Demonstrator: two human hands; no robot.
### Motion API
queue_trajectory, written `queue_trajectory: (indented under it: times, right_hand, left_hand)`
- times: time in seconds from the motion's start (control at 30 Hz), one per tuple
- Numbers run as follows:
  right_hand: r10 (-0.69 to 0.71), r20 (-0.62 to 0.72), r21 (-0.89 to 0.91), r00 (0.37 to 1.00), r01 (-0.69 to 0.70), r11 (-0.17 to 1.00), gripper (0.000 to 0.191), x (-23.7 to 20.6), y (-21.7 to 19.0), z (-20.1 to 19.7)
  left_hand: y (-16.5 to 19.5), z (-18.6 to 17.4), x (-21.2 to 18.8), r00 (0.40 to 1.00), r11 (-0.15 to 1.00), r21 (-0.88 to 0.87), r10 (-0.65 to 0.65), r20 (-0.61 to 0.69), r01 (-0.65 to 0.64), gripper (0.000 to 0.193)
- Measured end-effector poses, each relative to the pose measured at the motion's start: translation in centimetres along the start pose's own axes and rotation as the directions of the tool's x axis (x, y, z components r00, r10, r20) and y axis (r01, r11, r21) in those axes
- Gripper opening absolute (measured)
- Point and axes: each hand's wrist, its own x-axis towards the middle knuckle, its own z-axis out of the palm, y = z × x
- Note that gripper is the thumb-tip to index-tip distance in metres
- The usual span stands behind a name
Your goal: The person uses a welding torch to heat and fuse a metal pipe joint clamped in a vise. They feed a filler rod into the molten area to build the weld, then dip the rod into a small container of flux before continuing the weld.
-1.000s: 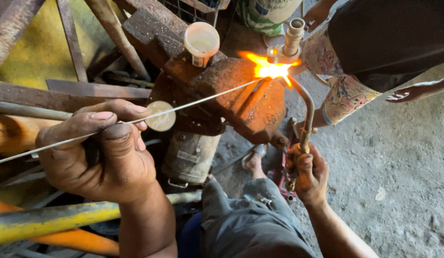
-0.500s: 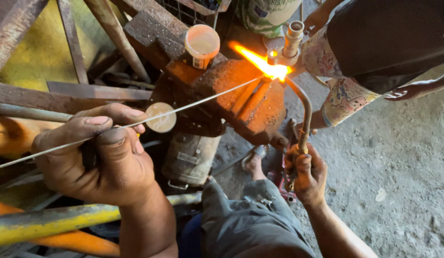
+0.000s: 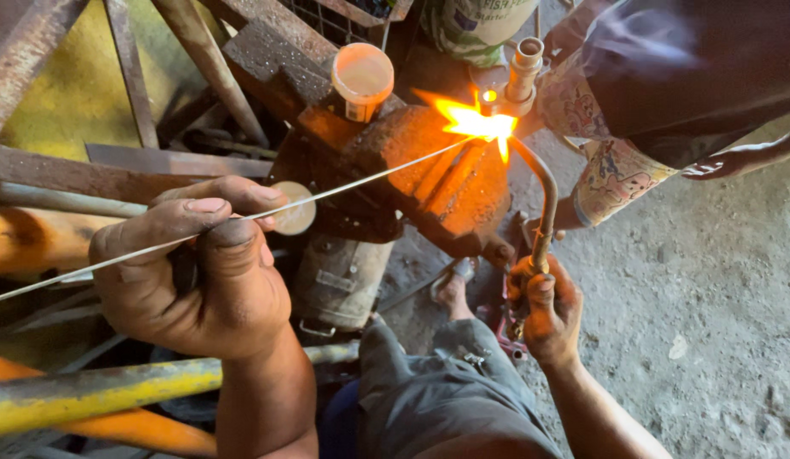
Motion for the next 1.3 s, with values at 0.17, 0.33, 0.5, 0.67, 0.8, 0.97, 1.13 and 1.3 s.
queue_trajectory:
  times: [0.17, 0.33, 0.5, 0.67, 0.8, 0.97, 1.13, 1.3]
  right_hand:
    - [-0.007, -0.002, -0.022, 1.0, 0.007, 1.0, 0.072, 0.0, 0.0, -0.1]
    - [0.002, -0.003, 0.005, 1.0, -0.002, 1.0, 0.073, 0.1, -0.1, 0.1]
    - [0.014, 0.0, -0.012, 1.0, -0.014, 1.0, 0.074, 0.1, -0.3, 0.1]
    - [0.009, -0.003, -0.016, 1.0, -0.009, 1.0, 0.073, 0.3, -0.3, 0.3]
    - [-0.007, 0.003, 0.019, 1.0, 0.007, 1.0, 0.073, 0.5, -0.2, 0.5]
    - [0.033, -0.003, 0.021, 0.999, -0.033, 0.999, 0.073, 0.3, 0.1, 0.4]
    - [0.014, -0.024, 0.019, 1.0, -0.014, 1.0, 0.073, 0.2, 0.8, -0.1]
    - [0.024, -0.051, 0.055, 0.998, -0.022, 0.998, 0.073, 0.2, 1.6, -1.1]
  left_hand:
    - [-0.1, 0.0, 0.1, 1.0, 1.0, -0.002, 0.006, 0.005, -0.006, 0.017]
    - [-0.1, 0.0, 0.2, 1.0, 1.0, 0.001, 0.01, 0.011, -0.01, 0.018]
    - [0.0, 0.0, 0.2, 1.0, 1.0, -0.018, 0.008, 0.025, -0.008, 0.018]
    - [-0.1, -0.3, 0.3, 1.0, 0.999, -0.026, 0.019, 0.0, -0.019, 0.019]
    - [-0.2, -0.6, 0.5, 0.999, 0.999, -0.008, 0.045, -0.021, -0.045, 0.018]
    - [-0.3, -0.9, 0.6, 0.993, 0.994, 0.008, 0.112, -0.04, -0.111, 0.019]
    - [0.3, -1.4, 0.3, 0.994, 0.995, 0.078, 0.065, -0.087, -0.058, 0.019]
    - [1.7, -2.3, -0.3, 0.991, 0.984, 0.157, 0.095, -0.093, -0.08, 0.028]
